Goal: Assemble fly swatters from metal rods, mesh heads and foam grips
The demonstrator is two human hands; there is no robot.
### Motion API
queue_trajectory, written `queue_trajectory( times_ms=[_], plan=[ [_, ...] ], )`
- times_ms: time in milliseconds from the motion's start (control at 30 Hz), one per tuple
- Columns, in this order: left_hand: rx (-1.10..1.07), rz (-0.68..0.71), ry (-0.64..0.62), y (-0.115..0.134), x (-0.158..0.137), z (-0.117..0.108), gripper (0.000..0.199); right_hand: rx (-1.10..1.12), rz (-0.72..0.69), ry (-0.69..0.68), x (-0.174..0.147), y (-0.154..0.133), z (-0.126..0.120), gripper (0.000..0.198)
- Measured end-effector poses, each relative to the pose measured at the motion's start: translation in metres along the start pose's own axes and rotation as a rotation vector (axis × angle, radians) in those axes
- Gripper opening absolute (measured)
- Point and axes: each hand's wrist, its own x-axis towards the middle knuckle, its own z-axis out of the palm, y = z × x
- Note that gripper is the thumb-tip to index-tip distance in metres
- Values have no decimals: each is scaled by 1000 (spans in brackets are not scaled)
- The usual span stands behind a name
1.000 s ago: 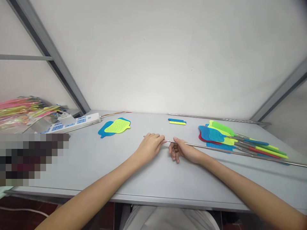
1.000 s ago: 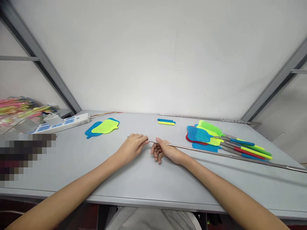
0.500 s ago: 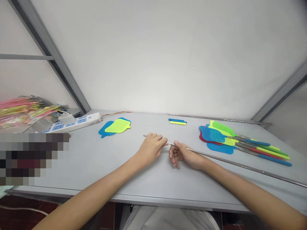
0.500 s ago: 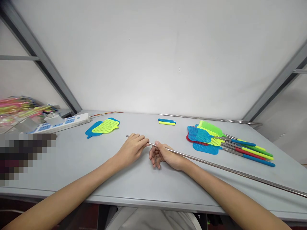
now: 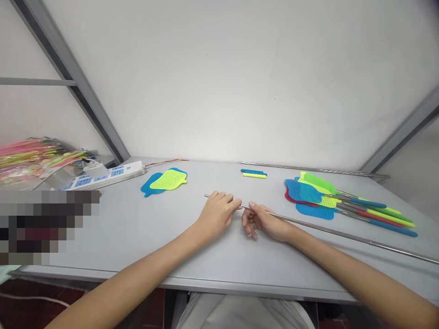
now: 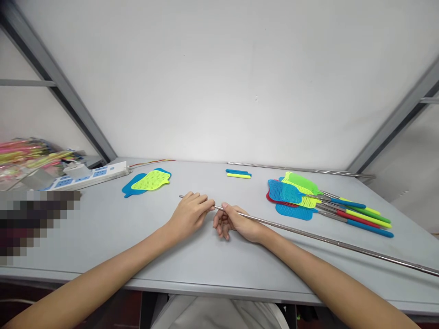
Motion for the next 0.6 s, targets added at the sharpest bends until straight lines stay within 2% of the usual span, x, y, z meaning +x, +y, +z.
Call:
queue_trajectory(
  times_ms=[600],
  plan=[
    [42, 13, -18, 7, -2, 5, 17, -42, -22, -42, -1, 2, -3, 57]
  ],
)
